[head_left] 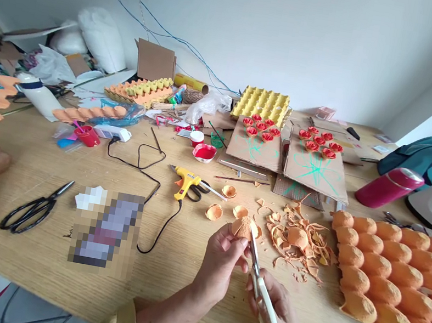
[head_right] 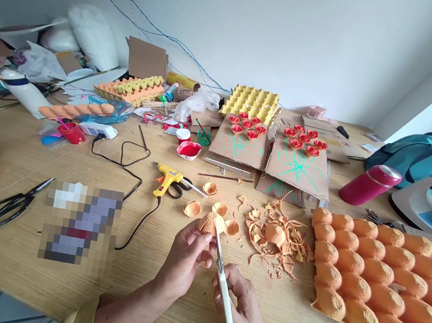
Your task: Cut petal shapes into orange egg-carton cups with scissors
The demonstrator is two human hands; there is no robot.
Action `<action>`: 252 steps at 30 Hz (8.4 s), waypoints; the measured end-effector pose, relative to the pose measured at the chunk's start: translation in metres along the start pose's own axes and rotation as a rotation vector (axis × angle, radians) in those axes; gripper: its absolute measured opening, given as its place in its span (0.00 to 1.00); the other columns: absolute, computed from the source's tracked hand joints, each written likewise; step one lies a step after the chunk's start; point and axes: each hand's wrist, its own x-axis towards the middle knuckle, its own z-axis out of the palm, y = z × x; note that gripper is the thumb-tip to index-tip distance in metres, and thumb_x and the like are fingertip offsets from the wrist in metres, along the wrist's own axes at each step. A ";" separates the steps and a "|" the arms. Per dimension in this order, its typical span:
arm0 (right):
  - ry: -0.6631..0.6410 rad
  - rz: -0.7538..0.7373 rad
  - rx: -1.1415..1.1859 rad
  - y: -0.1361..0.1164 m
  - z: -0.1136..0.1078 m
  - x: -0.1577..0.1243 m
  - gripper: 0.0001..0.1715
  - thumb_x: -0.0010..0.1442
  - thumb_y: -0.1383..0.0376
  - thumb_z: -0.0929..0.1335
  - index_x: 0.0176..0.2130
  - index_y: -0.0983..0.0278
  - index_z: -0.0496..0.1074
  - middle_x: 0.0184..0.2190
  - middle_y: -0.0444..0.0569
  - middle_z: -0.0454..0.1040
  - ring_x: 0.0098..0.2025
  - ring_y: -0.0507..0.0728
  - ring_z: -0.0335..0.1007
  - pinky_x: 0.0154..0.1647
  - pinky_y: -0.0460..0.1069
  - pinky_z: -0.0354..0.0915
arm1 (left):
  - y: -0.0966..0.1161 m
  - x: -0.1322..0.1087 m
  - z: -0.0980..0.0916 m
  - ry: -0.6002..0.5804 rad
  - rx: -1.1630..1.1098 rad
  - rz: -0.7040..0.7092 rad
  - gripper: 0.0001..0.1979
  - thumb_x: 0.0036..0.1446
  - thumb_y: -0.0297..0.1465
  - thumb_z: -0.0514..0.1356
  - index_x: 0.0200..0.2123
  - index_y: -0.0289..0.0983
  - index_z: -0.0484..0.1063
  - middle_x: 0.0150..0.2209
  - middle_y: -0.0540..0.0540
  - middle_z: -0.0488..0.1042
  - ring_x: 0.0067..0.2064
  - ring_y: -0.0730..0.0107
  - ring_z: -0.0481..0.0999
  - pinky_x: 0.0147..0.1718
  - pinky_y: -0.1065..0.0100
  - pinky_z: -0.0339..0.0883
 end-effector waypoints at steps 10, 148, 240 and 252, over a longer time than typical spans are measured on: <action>0.034 -0.012 0.017 0.000 0.005 0.000 0.24 0.65 0.43 0.63 0.34 0.61 0.67 0.23 0.41 0.61 0.25 0.52 0.53 0.26 0.48 0.54 | 0.001 -0.001 0.000 0.023 0.012 -0.006 0.11 0.47 0.35 0.68 0.29 0.36 0.71 0.26 0.48 0.71 0.27 0.74 0.68 0.17 0.78 0.60; 0.033 -0.260 -0.363 0.000 -0.009 0.004 0.09 0.68 0.60 0.61 0.35 0.60 0.62 0.32 0.47 0.66 0.39 0.60 0.60 0.44 0.55 0.60 | 0.003 0.008 -0.013 -0.238 0.032 0.074 0.12 0.52 0.35 0.68 0.34 0.35 0.70 0.26 0.52 0.67 0.26 0.78 0.66 0.17 0.79 0.66; -0.014 0.031 0.029 -0.004 0.000 0.001 0.32 0.60 0.36 0.62 0.35 0.62 0.66 0.24 0.41 0.62 0.24 0.52 0.55 0.26 0.48 0.56 | 0.007 0.009 -0.014 -0.148 -0.226 0.034 0.13 0.49 0.33 0.66 0.39 0.35 0.73 0.29 0.50 0.70 0.27 0.75 0.66 0.19 0.76 0.64; 0.118 -0.309 -0.467 0.002 0.001 0.004 0.08 0.67 0.63 0.63 0.34 0.60 0.60 0.29 0.46 0.66 0.34 0.58 0.57 0.41 0.55 0.59 | 0.003 0.012 -0.018 -0.177 -0.288 -0.157 0.14 0.49 0.35 0.69 0.37 0.35 0.73 0.28 0.51 0.70 0.26 0.78 0.66 0.18 0.78 0.60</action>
